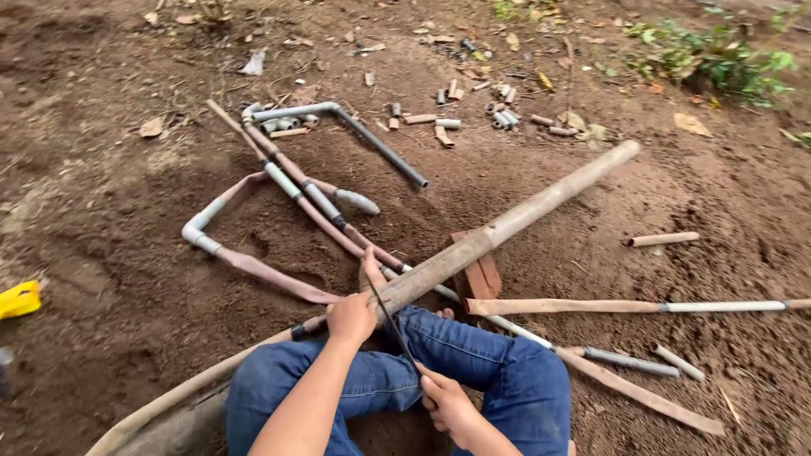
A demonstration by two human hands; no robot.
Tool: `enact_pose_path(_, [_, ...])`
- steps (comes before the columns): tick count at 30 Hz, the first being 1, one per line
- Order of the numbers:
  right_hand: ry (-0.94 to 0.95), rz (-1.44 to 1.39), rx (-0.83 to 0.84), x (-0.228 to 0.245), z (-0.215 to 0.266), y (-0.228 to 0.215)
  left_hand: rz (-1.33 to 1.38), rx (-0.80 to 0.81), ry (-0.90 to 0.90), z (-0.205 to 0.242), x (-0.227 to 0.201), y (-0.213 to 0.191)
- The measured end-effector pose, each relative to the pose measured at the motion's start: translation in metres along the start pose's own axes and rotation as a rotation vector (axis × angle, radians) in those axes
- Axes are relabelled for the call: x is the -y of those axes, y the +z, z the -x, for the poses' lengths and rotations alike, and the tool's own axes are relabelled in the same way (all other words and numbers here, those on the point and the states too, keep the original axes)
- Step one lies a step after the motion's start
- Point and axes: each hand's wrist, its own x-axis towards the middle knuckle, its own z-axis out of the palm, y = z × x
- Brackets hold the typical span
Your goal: Sawing a bamboo pole using a handheld hacksaw blade while sitting on the ground.
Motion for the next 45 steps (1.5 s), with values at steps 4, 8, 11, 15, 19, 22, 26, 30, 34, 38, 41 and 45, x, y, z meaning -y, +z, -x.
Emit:
enact_pose_path(4, [0.041,-0.012,0.001,-0.021,-0.024,-0.028,0.051,0.032,0.006,-0.001,-0.004,-0.005])
enact_pose_path(8, [-0.086,0.024,-0.048,-0.001,-0.032,-0.016,0.109,0.025,0.022,0.002,-0.003,-0.004])
enact_pose_path(11, [-0.119,0.021,-0.049,0.01,-0.034,-0.002,0.114,-0.004,0.028,0.005,-0.005,-0.003])
enact_pose_path(15, [-0.089,0.054,-0.087,-0.003,-0.06,-0.01,0.067,-0.048,0.035,0.017,-0.019,-0.03])
enact_pose_path(19, [-0.378,0.244,0.059,-0.045,-0.142,-0.071,0.372,-0.075,-0.006,0.025,-0.025,-0.083])
enact_pose_path(22, [-0.359,0.197,0.048,-0.045,-0.165,-0.094,0.467,0.026,-0.04,0.022,-0.027,-0.08])
enact_pose_path(26, [-0.238,0.125,-0.035,-0.01,-0.112,-0.054,0.209,0.132,-0.034,0.014,-0.025,-0.055])
enact_pose_path(30, [-0.113,0.149,-0.113,0.006,-0.096,-0.025,0.19,0.069,-0.031,0.026,-0.029,-0.067])
enact_pose_path(34, [-0.082,0.11,-0.151,-0.032,-0.112,-0.048,0.192,0.047,-0.021,0.026,-0.027,-0.073])
enact_pose_path(38, [-0.334,0.133,0.004,-0.08,-0.181,-0.117,0.395,0.008,-0.045,0.027,-0.03,-0.095])
enact_pose_path(41, [-0.199,0.18,-0.099,-0.025,-0.101,-0.052,0.291,0.15,-0.046,0.02,-0.028,-0.086])
enact_pose_path(45, [-0.108,0.143,-0.17,0.033,-0.019,0.013,0.138,0.129,-0.023,0.009,-0.018,-0.047])
